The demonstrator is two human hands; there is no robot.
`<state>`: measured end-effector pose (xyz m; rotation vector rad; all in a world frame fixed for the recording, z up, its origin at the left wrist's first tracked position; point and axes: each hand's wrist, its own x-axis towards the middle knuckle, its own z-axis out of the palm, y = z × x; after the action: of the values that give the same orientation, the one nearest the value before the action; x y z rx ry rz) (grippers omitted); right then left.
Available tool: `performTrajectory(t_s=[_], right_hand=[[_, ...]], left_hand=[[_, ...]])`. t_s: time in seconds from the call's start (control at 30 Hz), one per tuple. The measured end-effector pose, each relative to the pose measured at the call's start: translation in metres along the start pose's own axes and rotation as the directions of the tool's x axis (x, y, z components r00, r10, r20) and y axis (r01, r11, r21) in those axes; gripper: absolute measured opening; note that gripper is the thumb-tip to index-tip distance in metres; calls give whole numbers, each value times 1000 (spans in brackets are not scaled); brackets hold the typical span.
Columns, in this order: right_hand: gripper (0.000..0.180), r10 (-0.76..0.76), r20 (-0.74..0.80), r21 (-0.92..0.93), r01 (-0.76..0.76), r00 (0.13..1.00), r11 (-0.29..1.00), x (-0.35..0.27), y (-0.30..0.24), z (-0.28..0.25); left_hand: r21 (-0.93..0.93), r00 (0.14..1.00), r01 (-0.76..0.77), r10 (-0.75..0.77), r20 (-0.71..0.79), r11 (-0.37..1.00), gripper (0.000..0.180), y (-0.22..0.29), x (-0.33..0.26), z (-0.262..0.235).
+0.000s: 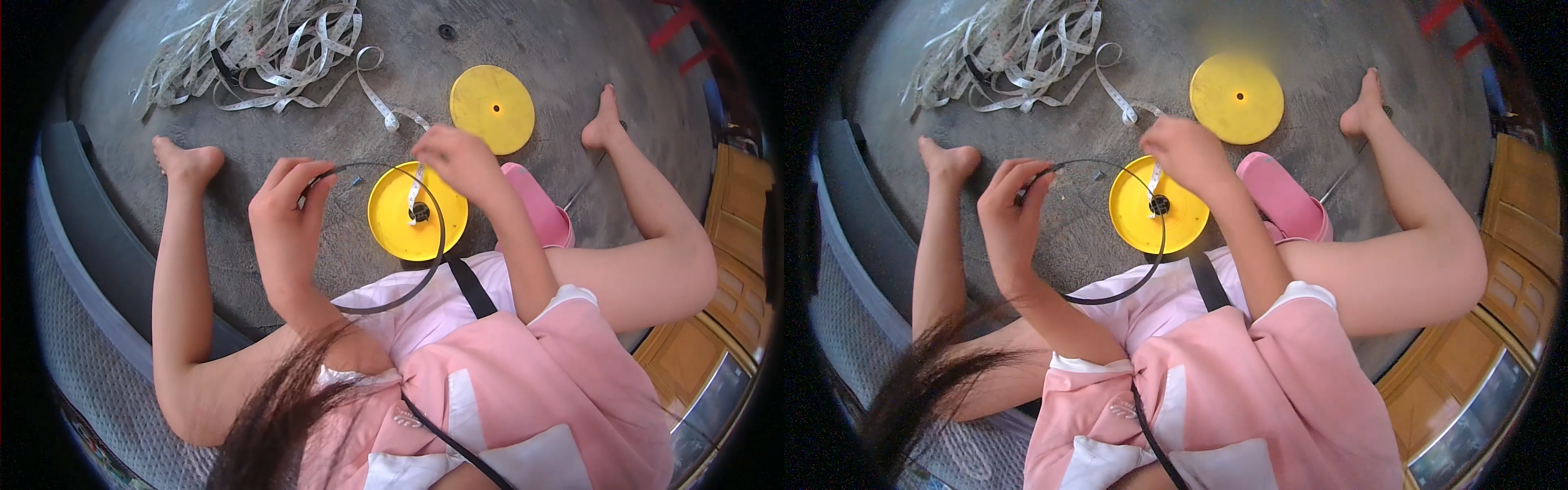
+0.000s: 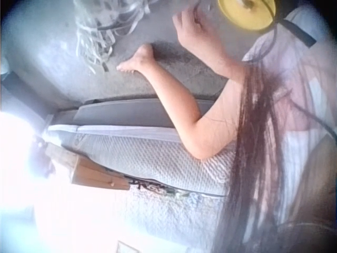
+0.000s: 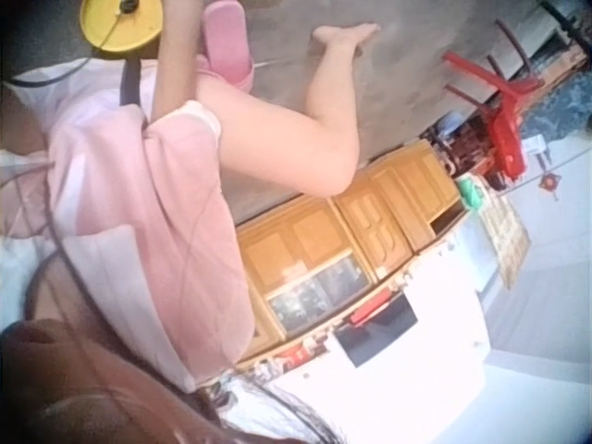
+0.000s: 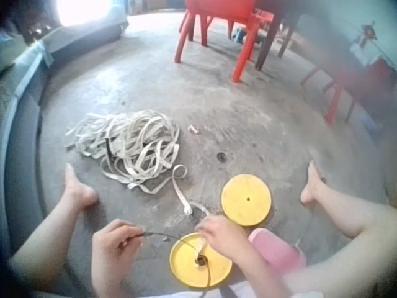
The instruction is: The person assembles a measuring tape by fitting the tape and inner mechanism into the casing, securing the outer rim, and closing the casing with the cover by hand.
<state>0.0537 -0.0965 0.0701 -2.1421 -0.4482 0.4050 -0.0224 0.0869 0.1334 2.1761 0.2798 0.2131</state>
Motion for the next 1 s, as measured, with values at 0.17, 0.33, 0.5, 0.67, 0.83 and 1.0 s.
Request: performTrajectory(t_s=[0.17, 0.33, 0.5, 0.67, 0.83, 1.0], right_hand=[[17, -83, 612, -358, 369, 787, 858, -30, 15, 38], [12, -166, 564, -333, 407, 809, 850, -28, 19, 39], [8, -175, 640, -489, 572, 748, 658, -13, 19, 30], [7, -179, 704, -458, 632, 687, 625, -9, 20, 29], [11, -104, 632, -306, 371, 768, 877, -9, 24, 31], [12, -7, 511, -125, 82, 860, 989, -10, 25, 30]], left_hand=[[-92, 952, 74, -43, 303, 993, 10, -6, -5, -1], [-165, 910, 74, 1, 415, 984, 11, -5, -4, -2], [-226, 908, 75, 28, 419, 971, 12, -5, -6, -4], [-234, 889, 90, 28, 458, 968, 12, -11, -5, 3], [-81, 733, 183, -81, 675, 980, 14, -24, -11, 36], [87, 650, 247, -232, 724, 965, 13, -38, -11, 51]])
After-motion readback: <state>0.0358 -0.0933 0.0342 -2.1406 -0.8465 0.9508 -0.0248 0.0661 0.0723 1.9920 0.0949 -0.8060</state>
